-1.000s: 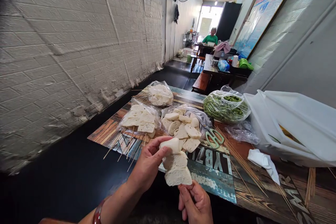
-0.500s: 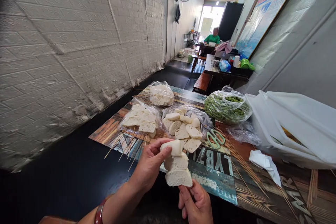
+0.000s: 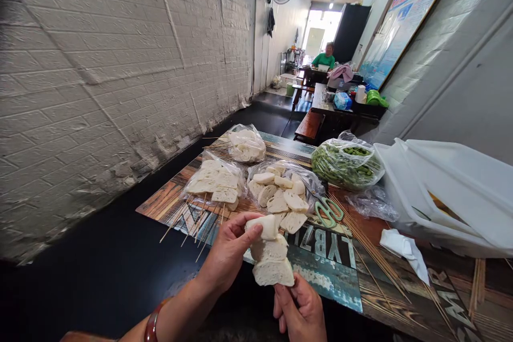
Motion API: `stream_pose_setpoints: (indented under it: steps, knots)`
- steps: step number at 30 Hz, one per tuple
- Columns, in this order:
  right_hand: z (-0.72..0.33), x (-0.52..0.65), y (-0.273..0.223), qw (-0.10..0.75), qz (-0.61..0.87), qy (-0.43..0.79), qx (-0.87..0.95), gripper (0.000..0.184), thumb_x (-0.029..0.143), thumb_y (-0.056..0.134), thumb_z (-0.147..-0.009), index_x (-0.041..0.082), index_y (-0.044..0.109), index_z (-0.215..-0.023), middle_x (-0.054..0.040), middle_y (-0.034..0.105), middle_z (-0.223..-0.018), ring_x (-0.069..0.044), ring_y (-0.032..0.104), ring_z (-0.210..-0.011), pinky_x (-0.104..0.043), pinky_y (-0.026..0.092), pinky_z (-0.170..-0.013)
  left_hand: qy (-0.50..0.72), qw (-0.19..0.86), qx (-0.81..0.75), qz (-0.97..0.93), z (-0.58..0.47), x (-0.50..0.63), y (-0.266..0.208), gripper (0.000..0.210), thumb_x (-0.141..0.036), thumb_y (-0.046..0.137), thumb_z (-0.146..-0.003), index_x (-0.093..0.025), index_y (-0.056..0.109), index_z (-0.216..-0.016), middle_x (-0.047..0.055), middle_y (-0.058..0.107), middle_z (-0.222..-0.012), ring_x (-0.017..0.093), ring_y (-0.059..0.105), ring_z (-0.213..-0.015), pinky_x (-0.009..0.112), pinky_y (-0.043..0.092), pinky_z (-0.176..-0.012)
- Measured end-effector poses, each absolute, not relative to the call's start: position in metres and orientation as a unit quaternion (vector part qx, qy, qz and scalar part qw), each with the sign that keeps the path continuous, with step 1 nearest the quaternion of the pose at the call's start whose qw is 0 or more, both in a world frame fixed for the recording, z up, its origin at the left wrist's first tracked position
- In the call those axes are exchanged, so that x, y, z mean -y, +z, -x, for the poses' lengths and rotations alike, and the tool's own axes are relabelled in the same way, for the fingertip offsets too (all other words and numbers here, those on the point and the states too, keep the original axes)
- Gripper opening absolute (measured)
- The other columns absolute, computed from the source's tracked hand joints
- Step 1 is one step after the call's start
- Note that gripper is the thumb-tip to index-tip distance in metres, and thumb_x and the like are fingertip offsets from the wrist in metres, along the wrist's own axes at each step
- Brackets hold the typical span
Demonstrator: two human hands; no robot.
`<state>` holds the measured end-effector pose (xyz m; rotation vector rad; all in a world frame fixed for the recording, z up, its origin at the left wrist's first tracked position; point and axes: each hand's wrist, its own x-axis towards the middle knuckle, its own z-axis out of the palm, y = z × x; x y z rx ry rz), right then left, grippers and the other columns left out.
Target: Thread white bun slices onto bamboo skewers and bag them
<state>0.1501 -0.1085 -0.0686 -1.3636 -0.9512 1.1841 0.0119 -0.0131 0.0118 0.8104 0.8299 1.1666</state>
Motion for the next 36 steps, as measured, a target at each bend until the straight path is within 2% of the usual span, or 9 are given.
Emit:
stream_pose_setpoints:
  steps: [4, 11, 16, 19, 22, 27, 32, 36]
  knots:
    - [-0.151, 0.106, -0.070, 0.524, 0.558, 0.503, 0.401, 0.044, 0.059, 0.066, -0.082, 0.016, 0.061, -0.075, 0.0021, 0.054, -0.050, -0.006, 0.039, -0.035, -0.019, 0.026, -0.038, 0.519, 0.683, -0.370, -0.356, -0.011, 0.012, 0.010, 0.039, -0.042, 0.086, -0.063, -0.014, 0.072, -0.085, 0.003, 0.070, -0.075, 0.011, 0.057, -0.066, 0.021, 0.044, -0.062]
    - [-0.158, 0.098, -0.082, 0.500, 0.498, 0.604, 0.371, 0.044, 0.058, 0.068, -0.082, 0.016, 0.057, -0.074, 0.0032, 0.054, -0.051, -0.003, 0.036, -0.034, -0.018, 0.022, -0.037, 0.498, 0.711, -0.366, -0.335, -0.012, 0.011, 0.003, 0.041, -0.043, 0.086, -0.062, -0.014, 0.071, -0.086, 0.002, 0.069, -0.075, 0.012, 0.058, -0.065, 0.022, 0.044, -0.062]
    - [-0.160, 0.103, -0.078, 0.466, 0.495, 0.615, 0.399, 0.046, 0.059, 0.067, -0.082, 0.014, 0.064, -0.093, -0.0012, 0.062, -0.063, -0.007, 0.050, -0.041, -0.019, 0.033, -0.041, 0.518, 0.721, -0.363, -0.283, -0.004, -0.001, 0.000, 0.046, -0.038, 0.088, -0.060, -0.015, 0.070, -0.096, 0.004, 0.072, -0.083, 0.013, 0.062, -0.069, 0.022, 0.047, -0.064]
    - [-0.157, 0.108, -0.074, 0.458, 0.540, 0.574, 0.411, 0.054, 0.063, 0.064, -0.082, 0.013, 0.066, -0.103, 0.0010, 0.059, -0.056, -0.007, 0.048, -0.038, -0.019, 0.033, -0.041, 0.537, 0.718, -0.364, -0.253, 0.003, -0.009, 0.002, 0.053, -0.037, 0.089, -0.059, -0.015, 0.068, -0.103, 0.005, 0.073, -0.084, 0.014, 0.064, -0.068, 0.022, 0.048, -0.061]
    - [-0.155, 0.110, -0.073, 0.485, 0.566, 0.536, 0.395, 0.053, 0.064, 0.062, -0.083, 0.013, 0.068, -0.096, 0.0038, 0.053, -0.049, -0.005, 0.038, -0.035, -0.017, 0.026, -0.038, 0.537, 0.734, -0.342, -0.235, 0.007, -0.012, 0.004, 0.053, -0.042, 0.085, -0.065, -0.015, 0.067, -0.107, 0.006, 0.074, -0.086, 0.015, 0.067, -0.070, 0.023, 0.051, -0.061]
    - [-0.152, 0.106, -0.072, 0.499, 0.536, 0.578, 0.360, 0.052, 0.064, 0.067, -0.079, 0.013, 0.066, -0.088, 0.0056, 0.047, -0.045, -0.003, 0.029, -0.034, -0.016, 0.018, -0.036, 0.494, 0.798, -0.286, -0.196, 0.003, -0.009, 0.000, 0.048, -0.050, 0.076, -0.075, -0.011, 0.069, -0.102, 0.012, 0.076, -0.090, 0.023, 0.071, -0.082, 0.028, 0.055, -0.071]
    - [-0.144, 0.104, -0.066, 0.500, 0.556, 0.556, 0.363, 0.053, 0.066, 0.071, -0.073, 0.015, 0.067, -0.084, 0.0050, 0.046, -0.044, -0.006, 0.032, -0.034, -0.019, 0.023, -0.034, 0.474, 0.816, -0.271, -0.189, -0.005, -0.004, -0.010, 0.051, -0.041, 0.086, -0.064, -0.014, 0.067, -0.103, 0.013, 0.076, -0.095, 0.025, 0.072, -0.083, 0.033, 0.056, -0.074]
    - [-0.138, 0.106, -0.060, 0.502, 0.571, 0.525, 0.382, 0.052, 0.067, 0.072, -0.070, 0.016, 0.069, -0.079, 0.0039, 0.047, -0.043, -0.008, 0.036, -0.034, -0.021, 0.029, -0.035, 0.482, 0.809, -0.281, -0.187, -0.008, 0.000, -0.013, 0.048, -0.038, 0.087, -0.064, -0.013, 0.065, -0.099, 0.014, 0.077, -0.092, 0.023, 0.072, -0.076, 0.032, 0.055, -0.072]
